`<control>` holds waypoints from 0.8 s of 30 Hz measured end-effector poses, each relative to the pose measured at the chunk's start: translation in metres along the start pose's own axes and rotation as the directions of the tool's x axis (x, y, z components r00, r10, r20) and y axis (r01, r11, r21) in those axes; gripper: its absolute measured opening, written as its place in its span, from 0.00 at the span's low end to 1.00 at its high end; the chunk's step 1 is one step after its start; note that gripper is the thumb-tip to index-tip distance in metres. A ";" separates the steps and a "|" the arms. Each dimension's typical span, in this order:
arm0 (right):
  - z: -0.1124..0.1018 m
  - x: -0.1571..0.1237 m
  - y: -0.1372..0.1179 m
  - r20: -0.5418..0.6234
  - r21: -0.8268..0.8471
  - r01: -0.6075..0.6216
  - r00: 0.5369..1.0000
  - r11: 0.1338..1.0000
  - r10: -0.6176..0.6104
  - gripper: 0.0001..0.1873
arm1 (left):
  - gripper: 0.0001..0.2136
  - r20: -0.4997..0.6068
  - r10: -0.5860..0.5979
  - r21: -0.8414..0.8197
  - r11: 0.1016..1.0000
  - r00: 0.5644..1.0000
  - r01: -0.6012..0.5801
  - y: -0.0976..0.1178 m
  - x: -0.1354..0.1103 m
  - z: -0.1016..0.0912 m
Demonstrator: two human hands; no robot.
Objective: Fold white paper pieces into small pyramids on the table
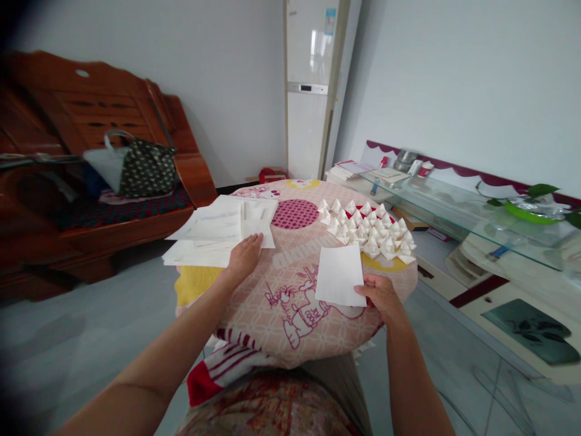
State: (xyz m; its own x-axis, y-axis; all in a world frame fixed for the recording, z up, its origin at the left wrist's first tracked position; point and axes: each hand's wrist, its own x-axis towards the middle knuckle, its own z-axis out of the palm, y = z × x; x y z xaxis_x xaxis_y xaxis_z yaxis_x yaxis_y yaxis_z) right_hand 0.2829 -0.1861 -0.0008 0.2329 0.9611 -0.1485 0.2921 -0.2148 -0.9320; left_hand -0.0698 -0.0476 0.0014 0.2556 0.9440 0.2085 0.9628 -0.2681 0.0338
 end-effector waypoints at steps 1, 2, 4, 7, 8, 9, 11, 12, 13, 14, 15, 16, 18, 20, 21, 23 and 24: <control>0.000 -0.001 -0.002 0.003 0.028 -0.021 1.000 0.999 0.021 0.22 | 0.26 0.002 0.000 -0.011 1.000 1.000 0.000 -0.001 0.001 0.002; 0.000 -0.001 -0.003 0.005 0.055 -0.040 0.999 0.998 0.039 0.22 | 0.26 0.012 0.016 -0.024 1.000 1.000 -0.016 -0.003 0.002 0.002; 0.000 -0.003 -0.005 0.001 0.060 -0.054 0.999 0.997 0.054 0.23 | 0.25 0.024 0.125 -0.075 0.990 0.992 -0.123 -0.009 0.008 -0.002; -0.001 -0.003 -0.006 0.019 0.060 -0.064 0.998 0.996 0.063 0.23 | 0.27 -0.098 0.303 -0.170 0.933 0.948 -0.316 -0.027 0.035 -0.019; -0.001 -0.002 -0.006 0.029 0.061 -0.069 0.997 0.996 0.067 0.24 | 0.31 -0.164 0.237 -0.159 0.952 0.957 -0.263 -0.035 0.047 -0.023; -0.002 -0.002 -0.005 0.036 0.059 -0.077 0.997 0.995 0.075 0.24 | 0.35 -0.179 0.127 -0.132 0.979 0.976 -0.152 -0.042 0.059 -0.026; -0.002 -0.001 -0.004 0.036 0.044 -0.092 0.995 0.995 0.090 0.24 | 0.42 -0.018 -0.075 -0.070 0.995 0.997 0.074 -0.054 0.079 -0.022; -0.003 0.000 -0.003 0.031 0.037 -0.098 0.995 0.994 0.097 0.24 | 0.43 0.130 -0.104 -0.046 0.993 0.986 0.111 -0.058 0.084 -0.017; -0.004 0.000 -0.002 0.026 0.033 -0.099 0.995 0.994 0.099 0.24 | 0.43 0.201 -0.103 -0.032 0.993 0.974 0.111 -0.061 0.087 -0.009; -0.004 0.000 -0.001 0.021 0.031 -0.100 0.995 0.995 0.099 0.24 | 0.42 0.199 -0.114 -0.017 0.993 0.973 0.120 -0.062 0.087 -0.001; -0.004 0.000 0.000 0.018 0.031 -0.097 0.995 0.995 0.097 0.24 | 0.42 0.186 -0.119 -0.008 0.992 0.975 0.122 -0.063 0.085 0.007; -0.004 0.000 0.000 0.015 0.035 -0.094 0.996 0.995 0.093 0.24 | 0.41 0.169 -0.124 -0.001 0.992 0.978 0.126 -0.063 0.081 0.013; -0.001 0.001 -0.002 0.017 0.069 -0.076 0.997 0.995 0.075 0.23 | 0.40 0.133 -0.108 0.000 0.994 0.985 0.109 -0.063 0.074 0.020; 0.005 0.003 -0.008 0.035 0.123 -0.043 0.999 0.992 0.039 0.23 | 0.40 0.131 -0.098 -0.011 0.995 0.987 0.100 -0.062 0.069 0.020; 0.010 0.005 -0.012 0.044 0.135 -0.030 0.999 0.990 0.024 0.23 | 0.39 0.137 -0.098 -0.017 0.995 0.986 0.102 -0.062 0.068 0.018; 0.019 0.012 -0.022 0.045 0.107 -0.016 0.999 0.994 0.012 0.23 | 0.39 0.141 -0.101 -0.028 0.994 0.985 0.106 -0.062 0.068 0.013; 0.023 0.016 -0.026 0.035 0.085 -0.016 0.999 0.996 0.013 0.23 | 0.39 0.140 -0.103 -0.030 0.994 0.985 0.108 -0.061 0.068 0.012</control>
State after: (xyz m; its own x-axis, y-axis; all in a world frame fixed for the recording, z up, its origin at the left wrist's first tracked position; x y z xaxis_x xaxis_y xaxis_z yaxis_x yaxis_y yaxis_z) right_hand 0.2579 -0.1613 0.0137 0.2039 0.9638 -0.1718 0.2089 -0.2143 -0.9542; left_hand -0.1104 0.0355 0.0023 0.1653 0.9841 0.0653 0.9816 -0.1705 0.0857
